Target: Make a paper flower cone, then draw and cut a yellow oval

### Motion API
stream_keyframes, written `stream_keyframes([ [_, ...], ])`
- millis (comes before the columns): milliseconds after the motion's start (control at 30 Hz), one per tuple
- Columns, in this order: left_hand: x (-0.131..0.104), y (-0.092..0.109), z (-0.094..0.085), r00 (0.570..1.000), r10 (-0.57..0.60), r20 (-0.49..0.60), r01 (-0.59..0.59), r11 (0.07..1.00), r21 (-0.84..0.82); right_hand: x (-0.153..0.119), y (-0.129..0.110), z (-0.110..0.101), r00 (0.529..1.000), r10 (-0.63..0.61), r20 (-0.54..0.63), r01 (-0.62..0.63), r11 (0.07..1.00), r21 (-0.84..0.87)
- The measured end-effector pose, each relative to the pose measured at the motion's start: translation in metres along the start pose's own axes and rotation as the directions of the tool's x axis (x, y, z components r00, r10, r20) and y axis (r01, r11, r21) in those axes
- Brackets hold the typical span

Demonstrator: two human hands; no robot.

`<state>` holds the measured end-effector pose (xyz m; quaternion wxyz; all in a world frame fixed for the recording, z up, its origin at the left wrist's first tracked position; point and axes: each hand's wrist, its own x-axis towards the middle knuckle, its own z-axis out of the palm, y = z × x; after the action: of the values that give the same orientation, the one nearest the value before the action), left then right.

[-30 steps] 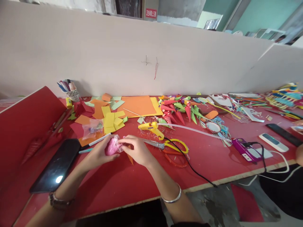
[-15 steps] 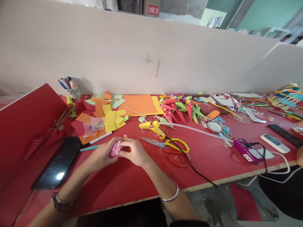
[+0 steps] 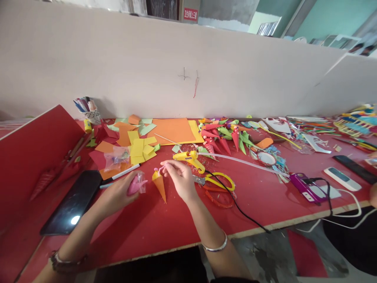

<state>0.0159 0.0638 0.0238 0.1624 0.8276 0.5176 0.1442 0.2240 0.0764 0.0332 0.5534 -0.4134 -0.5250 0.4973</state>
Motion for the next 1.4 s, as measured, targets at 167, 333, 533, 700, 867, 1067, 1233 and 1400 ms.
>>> stream_keyframes([
  [167,-0.008,-0.023,0.007,1.000,-0.011,-0.024,0.014,0.993,0.115,-0.004,0.000,-0.004,0.998,0.059,0.027,-0.062,0.991,0.119],
  [333,-0.013,-0.017,0.008,0.984,-0.076,-0.160,0.114,0.963,0.245,-0.011,-0.001,-0.001,0.994,0.104,0.020,-0.106,0.988,0.110],
  [533,-0.007,0.036,-0.001,0.984,-0.071,-0.165,0.013,0.944,-0.330,-0.026,-0.003,0.016,0.995,0.050,0.081,-0.050,0.999,-0.004],
  [700,-0.004,0.041,-0.001,0.972,-0.202,-0.121,0.087,0.787,-0.610,-0.026,0.005,0.018,0.985,0.165,0.060,-0.175,0.935,0.307],
  [867,-0.007,0.035,0.002,0.932,-0.355,-0.070,0.189,0.644,-0.741,-0.025,0.010,0.009,0.943,0.317,0.104,-0.327,0.813,0.482],
  [1067,0.009,0.066,0.012,0.921,-0.383,0.067,0.141,0.167,-0.976,-0.038,0.001,0.035,1.000,0.030,0.005,-0.030,0.999,0.028],
  [1233,0.019,0.079,0.008,0.861,-0.441,0.252,0.123,-0.300,-0.946,-0.037,0.003,0.042,0.996,0.048,0.079,-0.059,0.988,0.141],
  [1400,0.016,0.080,0.005,0.821,-0.466,0.329,0.082,-0.474,-0.877,-0.036,0.010,0.034,0.962,0.240,0.131,-0.270,0.902,0.337],
])
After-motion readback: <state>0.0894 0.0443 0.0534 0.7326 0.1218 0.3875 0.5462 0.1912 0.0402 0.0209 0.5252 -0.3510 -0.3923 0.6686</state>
